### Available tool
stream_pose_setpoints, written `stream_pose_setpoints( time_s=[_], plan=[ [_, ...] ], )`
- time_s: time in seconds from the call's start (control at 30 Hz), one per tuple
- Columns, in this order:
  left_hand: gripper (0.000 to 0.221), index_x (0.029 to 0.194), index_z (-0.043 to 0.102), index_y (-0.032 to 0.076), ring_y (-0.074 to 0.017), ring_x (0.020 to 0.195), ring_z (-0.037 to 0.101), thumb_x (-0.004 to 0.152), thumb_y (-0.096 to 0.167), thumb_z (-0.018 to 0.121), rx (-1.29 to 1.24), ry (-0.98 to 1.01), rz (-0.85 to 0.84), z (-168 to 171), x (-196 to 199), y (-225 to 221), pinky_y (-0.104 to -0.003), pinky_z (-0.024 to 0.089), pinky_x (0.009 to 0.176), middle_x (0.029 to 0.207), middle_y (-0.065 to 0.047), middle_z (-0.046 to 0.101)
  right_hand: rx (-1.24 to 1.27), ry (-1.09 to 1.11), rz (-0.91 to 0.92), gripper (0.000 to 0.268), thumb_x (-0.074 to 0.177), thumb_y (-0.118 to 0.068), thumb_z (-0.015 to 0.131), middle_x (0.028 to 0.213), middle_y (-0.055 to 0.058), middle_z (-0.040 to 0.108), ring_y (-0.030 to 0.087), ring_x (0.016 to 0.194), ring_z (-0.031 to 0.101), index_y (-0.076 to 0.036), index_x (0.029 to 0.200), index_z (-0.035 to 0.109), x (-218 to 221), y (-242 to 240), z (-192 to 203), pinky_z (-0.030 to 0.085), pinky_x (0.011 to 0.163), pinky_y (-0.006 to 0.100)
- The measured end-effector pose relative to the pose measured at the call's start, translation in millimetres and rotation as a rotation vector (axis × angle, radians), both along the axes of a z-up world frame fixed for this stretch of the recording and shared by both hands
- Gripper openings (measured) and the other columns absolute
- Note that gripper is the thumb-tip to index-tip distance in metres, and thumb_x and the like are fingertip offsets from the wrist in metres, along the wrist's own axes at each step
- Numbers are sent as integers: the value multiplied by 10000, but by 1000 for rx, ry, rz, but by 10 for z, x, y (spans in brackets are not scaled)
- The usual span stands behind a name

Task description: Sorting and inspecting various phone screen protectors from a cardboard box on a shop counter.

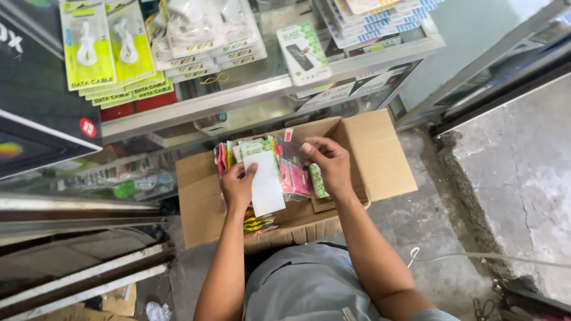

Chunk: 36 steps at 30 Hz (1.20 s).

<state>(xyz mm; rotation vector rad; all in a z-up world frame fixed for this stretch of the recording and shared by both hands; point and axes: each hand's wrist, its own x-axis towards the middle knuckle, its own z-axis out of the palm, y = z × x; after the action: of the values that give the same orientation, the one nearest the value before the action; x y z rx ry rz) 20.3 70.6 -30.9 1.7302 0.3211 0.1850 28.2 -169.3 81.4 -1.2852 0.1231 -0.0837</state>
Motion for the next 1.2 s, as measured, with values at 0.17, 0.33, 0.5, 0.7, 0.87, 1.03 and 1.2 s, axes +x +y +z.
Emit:
stream_pose_setpoints(
  time_s=[0.17, 0.33, 0.5, 0.7, 0.87, 1.03, 1.2],
  plan=[
    [245, 1022, 738, -6, -70, 713, 620, 959, 231, 739, 58, -13, 14, 90, -16, 4, -254, 513, 668, 814, -44, 733, 14, -57, 77, 214, 903, -85, 791, 980, 43, 745, 97, 813, 661, 10, 1091, 752, -41, -92, -31, 550, 747, 245],
    [259, 977, 684, -28, -86, 706, 551, 1039, 221, 654, 190, -9, 12, 24, 10, -19, -277, 474, 659, 759, -45, 642, -82, -131, 103, 139, 903, -64, 794, 969, 5, 716, 84, 838, 651, 1, 1022, 766, -66, -175, 110, 535, 766, 230],
    [163, 1028, 688, -14, -69, 712, 564, 973, 128, 631, 3, -110, -41, -38, 45, -2, -267, 466, 640, 779, -6, 656, -62, -40, 74, 142, 908, -49, 805, 949, -6, 690, 60, 761, 544, 0, 1038, 780, -46, -236, 60, 409, 645, 213],
    [167, 1060, 697, -24, -66, 722, 587, 964, 100, 640, -43, -103, -38, -16, 0, -27, -251, 480, 645, 820, -5, 687, -187, -242, 113, 146, 862, 9, 807, 982, 3, 720, 81, 875, 630, -24, 1000, 776, -8, -228, 185, 497, 739, 226],
    [194, 1109, 700, -25, -63, 738, 596, 966, 95, 649, -57, -75, 7, 51, -46, -45, -244, 492, 657, 857, -8, 697, -535, -604, 124, 214, 808, 78, 791, 1010, 64, 772, 199, 957, 667, -39, 988, 787, -51, -200, 603, 537, 835, 314],
    [215, 1133, 695, -27, -68, 798, 635, 964, 103, 669, -88, -84, 25, 106, -45, -56, -238, 525, 714, 929, -27, 724, -737, -879, 85, 240, 760, 70, 803, 1043, 64, 768, 235, 978, 683, -61, 959, 780, -139, -142, 857, 562, 864, 344],
    [260, 1166, 695, -21, -75, 875, 682, 953, 128, 703, -130, -107, -22, 256, -82, -76, -235, 551, 771, 1006, -45, 756, -740, -1101, 35, 190, 770, 57, 812, 1018, 65, 763, 250, 934, 686, -62, 914, 777, -245, -113, 952, 597, 796, 338]
  ],
)
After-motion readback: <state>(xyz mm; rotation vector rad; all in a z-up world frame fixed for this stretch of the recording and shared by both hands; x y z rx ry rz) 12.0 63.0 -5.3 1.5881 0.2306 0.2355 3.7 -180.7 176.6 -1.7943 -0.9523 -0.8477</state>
